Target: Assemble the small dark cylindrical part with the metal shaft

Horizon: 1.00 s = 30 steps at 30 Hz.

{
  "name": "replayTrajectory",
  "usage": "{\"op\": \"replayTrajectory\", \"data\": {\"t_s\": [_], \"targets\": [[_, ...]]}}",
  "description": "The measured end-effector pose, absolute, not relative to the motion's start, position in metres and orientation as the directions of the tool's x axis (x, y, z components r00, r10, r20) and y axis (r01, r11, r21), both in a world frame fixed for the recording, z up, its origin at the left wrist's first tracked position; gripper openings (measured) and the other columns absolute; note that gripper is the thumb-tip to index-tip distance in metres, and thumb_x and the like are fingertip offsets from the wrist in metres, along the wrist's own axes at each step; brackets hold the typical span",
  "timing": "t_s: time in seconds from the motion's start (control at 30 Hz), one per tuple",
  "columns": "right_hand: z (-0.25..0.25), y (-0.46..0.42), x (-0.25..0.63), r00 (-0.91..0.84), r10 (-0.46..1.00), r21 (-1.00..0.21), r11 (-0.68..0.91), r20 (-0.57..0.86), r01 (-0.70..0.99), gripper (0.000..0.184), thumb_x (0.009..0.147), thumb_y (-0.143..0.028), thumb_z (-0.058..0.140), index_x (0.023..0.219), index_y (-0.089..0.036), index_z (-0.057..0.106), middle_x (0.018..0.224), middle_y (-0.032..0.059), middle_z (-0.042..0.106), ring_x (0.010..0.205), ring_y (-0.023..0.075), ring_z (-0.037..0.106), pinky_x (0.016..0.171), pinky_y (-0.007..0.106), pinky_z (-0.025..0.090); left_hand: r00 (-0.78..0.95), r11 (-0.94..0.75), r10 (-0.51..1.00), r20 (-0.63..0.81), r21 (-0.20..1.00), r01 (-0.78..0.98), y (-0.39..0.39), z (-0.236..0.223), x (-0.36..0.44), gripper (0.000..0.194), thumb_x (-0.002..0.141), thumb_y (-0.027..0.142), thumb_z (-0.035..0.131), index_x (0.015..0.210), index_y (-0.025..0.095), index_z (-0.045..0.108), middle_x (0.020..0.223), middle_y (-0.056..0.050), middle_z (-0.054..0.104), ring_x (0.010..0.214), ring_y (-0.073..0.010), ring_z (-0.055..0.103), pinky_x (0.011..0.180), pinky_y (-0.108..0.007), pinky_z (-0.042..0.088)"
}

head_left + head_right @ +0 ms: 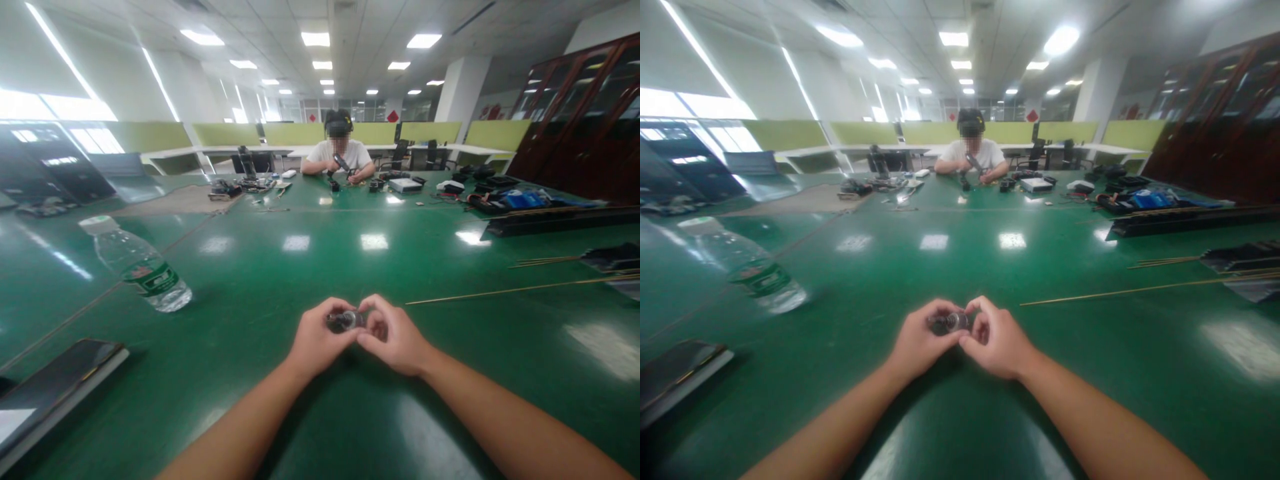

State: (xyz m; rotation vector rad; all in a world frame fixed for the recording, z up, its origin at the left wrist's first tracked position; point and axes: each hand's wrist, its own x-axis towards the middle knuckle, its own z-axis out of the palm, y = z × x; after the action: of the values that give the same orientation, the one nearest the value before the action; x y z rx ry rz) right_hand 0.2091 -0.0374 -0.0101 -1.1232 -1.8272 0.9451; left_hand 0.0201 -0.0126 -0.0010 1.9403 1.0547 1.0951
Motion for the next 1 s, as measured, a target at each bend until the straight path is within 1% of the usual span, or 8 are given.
{"op": "replayTrajectory", "data": {"t_s": [0.1,0.23,0.37,0.47,0.6,0.73,0.83,1.0], "targets": [[-0.0100,-0.0379,0.2083,-0.292,0.923,-0.856,0.351,0.249,0.379,0.031,0.082,-0.026,0.065,0.111,-0.020,0.054,0.064,-0.0052,0.058,0.052,0.0103,0.052,0.052,0.020,0.039,0.303,-0.436,0.888,0.345,0.840,0.322,-0.0110,-0.0038,0.0198,0.025,0.070,0.024,0.079,0.092,0.017,0.069,0.087,-0.003,0.072,0.080,-0.0174,0.067,0.075,-0.026,0.052],[-0.0089,-0.0378,0.2086,-0.290,0.921,-0.842,0.365,0.262,0.397,0.034,0.082,-0.029,0.066,0.115,-0.020,0.059,0.064,-0.0041,0.060,0.054,0.0113,0.054,0.053,0.021,0.041,0.280,-0.416,0.898,0.340,0.862,0.289,-0.0087,-0.0040,0.0199,0.028,0.072,0.030,0.080,0.093,0.016,0.069,0.088,-0.005,0.073,0.081,-0.0186,0.068,0.079,-0.029,0.054],[-0.0080,-0.0381,0.2098,-0.306,0.913,-0.834,0.380,0.269,0.401,0.040,0.081,-0.029,0.068,0.119,-0.019,0.059,0.066,-0.0029,0.063,0.055,0.0120,0.056,0.056,0.022,0.044,0.266,-0.385,0.912,0.314,0.877,0.286,-0.0078,-0.0017,0.0199,0.028,0.073,0.032,0.078,0.094,0.016,0.070,0.089,-0.005,0.073,0.083,-0.0191,0.068,0.082,-0.030,0.055],[-0.0077,-0.0388,0.2097,-0.320,0.908,-0.828,0.388,0.270,0.404,0.042,0.081,-0.030,0.068,0.120,-0.018,0.059,0.067,-0.0020,0.064,0.056,0.0125,0.057,0.057,0.023,0.045,0.253,-0.365,0.920,0.298,0.888,0.281,-0.0076,-0.0016,0.0195,0.028,0.074,0.033,0.078,0.095,0.016,0.070,0.091,-0.005,0.074,0.084,-0.0194,0.068,0.083,-0.031,0.054],[-0.0086,-0.0397,0.2085,-0.341,0.898,-0.821,0.406,0.277,0.402,0.044,0.081,-0.031,0.068,0.121,-0.018,0.059,0.068,-0.0014,0.066,0.058,0.0132,0.058,0.059,0.024,0.046,0.251,-0.341,0.929,0.273,0.895,0.287,-0.0070,-0.0029,0.0184,0.026,0.074,0.034,0.076,0.091,0.015,0.070,0.087,-0.005,0.074,0.081,-0.0197,0.069,0.079,-0.030,0.054],[-0.0101,-0.0404,0.2079,-0.356,0.893,-0.822,0.410,0.274,0.396,0.045,0.081,-0.031,0.068,0.123,-0.018,0.058,0.069,-0.0011,0.066,0.058,0.0132,0.059,0.059,0.024,0.046,0.256,-0.291,0.939,0.228,0.926,0.242,-0.0061,-0.0035,0.0178,0.026,0.074,0.035,0.076,0.088,0.015,0.070,0.084,-0.005,0.074,0.077,-0.0191,0.069,0.073,-0.028,0.054],[-0.0102,-0.0411,0.2082,-0.359,0.890,-0.820,0.417,0.282,0.392,0.046,0.081,-0.031,0.068,0.124,-0.017,0.057,0.069,-0.0011,0.066,0.058,0.0132,0.058,0.059,0.024,0.046,0.261,-0.258,0.945,0.197,0.940,0.223,-0.0054,-0.0024,0.0179,0.025,0.074,0.036,0.075,0.087,0.014,0.070,0.083,-0.004,0.074,0.075,-0.0182,0.068,0.071,-0.026,0.053],[-0.0093,-0.0424,0.2079,-0.370,0.884,-0.816,0.428,0.287,0.389,0.046,0.081,-0.030,0.069,0.123,-0.017,0.057,0.069,-0.0012,0.066,0.058,0.0131,0.059,0.059,0.024,0.046,0.269,-0.264,0.943,0.198,0.935,0.237,-0.0060,-0.0002,0.0176,0.025,0.074,0.036,0.075,0.084,0.014,0.069,0.079,-0.004,0.072,0.072,-0.0165,0.065,0.069,-0.025,0.051]]}}
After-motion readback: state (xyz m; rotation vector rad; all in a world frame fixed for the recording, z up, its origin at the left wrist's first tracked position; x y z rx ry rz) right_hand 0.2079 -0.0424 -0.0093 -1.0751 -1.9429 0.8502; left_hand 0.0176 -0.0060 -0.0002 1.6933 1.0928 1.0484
